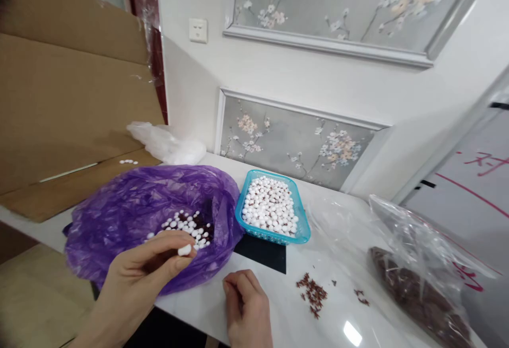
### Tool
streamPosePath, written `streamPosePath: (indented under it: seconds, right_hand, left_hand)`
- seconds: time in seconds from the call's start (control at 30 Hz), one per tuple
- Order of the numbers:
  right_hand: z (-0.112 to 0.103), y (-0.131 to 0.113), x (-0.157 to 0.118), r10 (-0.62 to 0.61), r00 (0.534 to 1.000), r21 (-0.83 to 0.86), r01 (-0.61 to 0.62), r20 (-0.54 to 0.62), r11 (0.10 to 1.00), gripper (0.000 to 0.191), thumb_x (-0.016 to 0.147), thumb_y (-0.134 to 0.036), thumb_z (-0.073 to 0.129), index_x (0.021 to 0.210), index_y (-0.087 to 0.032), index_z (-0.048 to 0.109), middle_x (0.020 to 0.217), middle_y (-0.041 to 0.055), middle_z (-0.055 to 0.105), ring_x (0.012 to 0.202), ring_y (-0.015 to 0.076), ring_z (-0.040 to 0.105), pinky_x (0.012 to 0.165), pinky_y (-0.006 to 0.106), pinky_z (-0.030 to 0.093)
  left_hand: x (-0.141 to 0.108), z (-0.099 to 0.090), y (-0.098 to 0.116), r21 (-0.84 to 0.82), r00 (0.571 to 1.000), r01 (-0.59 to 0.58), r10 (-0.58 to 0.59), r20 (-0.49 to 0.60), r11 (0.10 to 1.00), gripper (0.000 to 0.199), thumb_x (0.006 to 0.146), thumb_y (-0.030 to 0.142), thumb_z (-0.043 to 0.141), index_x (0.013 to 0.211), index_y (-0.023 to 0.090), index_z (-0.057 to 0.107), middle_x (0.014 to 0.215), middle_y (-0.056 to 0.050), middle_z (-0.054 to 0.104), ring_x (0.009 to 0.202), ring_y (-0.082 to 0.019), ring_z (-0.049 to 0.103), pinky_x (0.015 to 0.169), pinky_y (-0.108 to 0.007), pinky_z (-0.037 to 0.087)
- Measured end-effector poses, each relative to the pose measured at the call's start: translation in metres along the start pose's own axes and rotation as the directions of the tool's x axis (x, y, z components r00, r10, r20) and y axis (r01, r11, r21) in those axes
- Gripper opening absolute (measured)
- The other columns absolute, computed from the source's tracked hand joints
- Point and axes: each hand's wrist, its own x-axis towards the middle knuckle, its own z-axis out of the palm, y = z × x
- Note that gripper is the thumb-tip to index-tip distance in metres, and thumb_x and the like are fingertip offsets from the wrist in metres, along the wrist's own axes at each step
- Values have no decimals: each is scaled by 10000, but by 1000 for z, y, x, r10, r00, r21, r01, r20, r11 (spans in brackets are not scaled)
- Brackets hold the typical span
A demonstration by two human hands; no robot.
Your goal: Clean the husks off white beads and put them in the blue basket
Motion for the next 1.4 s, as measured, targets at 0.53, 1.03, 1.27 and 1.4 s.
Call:
streamPosePath:
  seconds: [0.53, 1.03, 1.27, 1.4]
  right_hand:
    - [1, 1, -6, -37, 999, -9, 37, 36, 999, 220, 931, -316, 499, 827, -208, 659, 804, 49, 622, 741, 180, 616, 690, 259, 484]
    - [3, -1, -7, -24, 1000, -19, 24, 6, 1000, 238, 918, -350, 513, 812, -210, 674, 789, 56, 626, 728, 188, 615, 665, 263, 490]
    - [3, 1, -8, -35, 999, -31, 36, 22, 999, 240, 924, -349, 502, 825, -210, 671, 801, 59, 630, 736, 191, 618, 676, 263, 491]
    - [3, 0, -8, -37, 999, -31, 37, 24, 999, 245, 930, -342, 493, 827, -207, 669, 799, 58, 628, 742, 188, 620, 684, 265, 493]
  left_hand:
    - [-10, -6, 10, -49, 973, -208, 212, 88, 977, 204, 753, 94, 714, 851, 273, 718, 896, -3, 709, 851, -170, 664, 715, -214, 555]
    - [-10, -5, 12, -95, 998, -22, 27, 57, 995, 113, 758, 185, 714, 859, 222, 752, 878, -41, 721, 770, -193, 686, 700, -265, 590]
    - [-12, -5, 7, -126, 997, -21, 30, 72, 992, 131, 739, 192, 739, 858, 242, 757, 852, -29, 718, 722, -173, 682, 657, -231, 572]
    - [-12, -6, 6, -109, 997, -37, 45, 69, 993, 133, 747, 195, 731, 864, 251, 759, 878, -35, 720, 769, -184, 682, 667, -237, 571]
